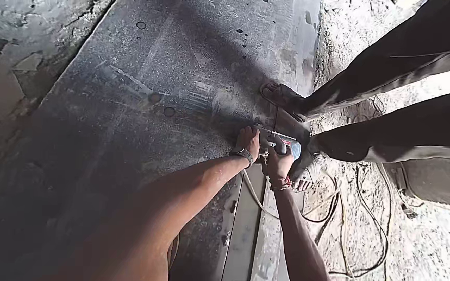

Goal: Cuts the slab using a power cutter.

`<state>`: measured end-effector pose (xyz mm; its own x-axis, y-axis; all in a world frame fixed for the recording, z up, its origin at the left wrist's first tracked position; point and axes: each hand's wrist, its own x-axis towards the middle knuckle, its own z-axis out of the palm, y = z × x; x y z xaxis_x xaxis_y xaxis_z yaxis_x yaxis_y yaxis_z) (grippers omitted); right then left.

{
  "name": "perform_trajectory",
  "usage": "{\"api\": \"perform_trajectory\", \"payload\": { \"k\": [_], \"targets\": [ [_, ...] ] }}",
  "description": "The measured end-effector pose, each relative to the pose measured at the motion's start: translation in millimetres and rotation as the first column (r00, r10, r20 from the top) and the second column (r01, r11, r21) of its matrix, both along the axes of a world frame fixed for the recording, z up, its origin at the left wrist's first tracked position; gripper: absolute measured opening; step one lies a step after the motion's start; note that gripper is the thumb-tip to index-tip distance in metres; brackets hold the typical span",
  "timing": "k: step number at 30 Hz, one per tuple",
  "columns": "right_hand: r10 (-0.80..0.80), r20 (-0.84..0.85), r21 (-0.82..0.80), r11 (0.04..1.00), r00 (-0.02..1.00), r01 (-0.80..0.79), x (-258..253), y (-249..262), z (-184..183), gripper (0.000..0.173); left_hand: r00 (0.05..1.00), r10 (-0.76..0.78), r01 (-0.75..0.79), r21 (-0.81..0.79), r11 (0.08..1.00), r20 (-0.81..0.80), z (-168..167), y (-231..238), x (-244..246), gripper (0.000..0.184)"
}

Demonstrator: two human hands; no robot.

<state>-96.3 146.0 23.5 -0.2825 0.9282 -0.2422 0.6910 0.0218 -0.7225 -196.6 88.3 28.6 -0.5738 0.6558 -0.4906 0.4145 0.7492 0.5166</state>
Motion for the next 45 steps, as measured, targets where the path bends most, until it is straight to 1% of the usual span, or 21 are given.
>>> {"api": "perform_trajectory", "payload": {
  "k": [11,15,22,33,35,38,45],
  "targets": [
    [-0.015,0.058,0.070,0.997,0.998,0.011,-7,2,6,0.045,0.999,0.032,-0.032,-0.009,0.999,0.008,1,7,-3,0.052],
    [-0.027,0.100,0.069,0.997,0.995,0.020,-11,3,7,0.046,0.999,0.037,-0.037,-0.004,0.999,0.006,0,9,-5,0.052],
    [-0.043,0.092,0.053,0.998,0.995,0.038,-15,5,11,0.051,0.999,0.044,-0.044,0.011,0.999,0.006,-2,12,-8,0.053],
    [-0.053,0.080,0.056,0.997,0.995,0.048,-21,9,12,0.053,0.997,0.075,-0.075,0.031,0.997,0.000,-1,17,-13,0.050],
    [-0.053,0.084,0.065,0.997,0.995,0.048,-22,10,11,0.053,0.997,0.074,-0.074,0.036,0.997,0.001,-3,18,-14,0.053],
    [-0.054,0.110,0.073,0.996,0.992,0.046,-24,12,11,0.052,0.998,0.061,-0.061,0.015,0.998,-0.010,-4,20,-16,0.062],
    [-0.058,0.111,0.075,0.996,0.992,0.050,-28,17,10,0.051,0.997,0.071,-0.070,0.013,0.997,-0.021,-7,25,-19,0.062]
  ]
}}
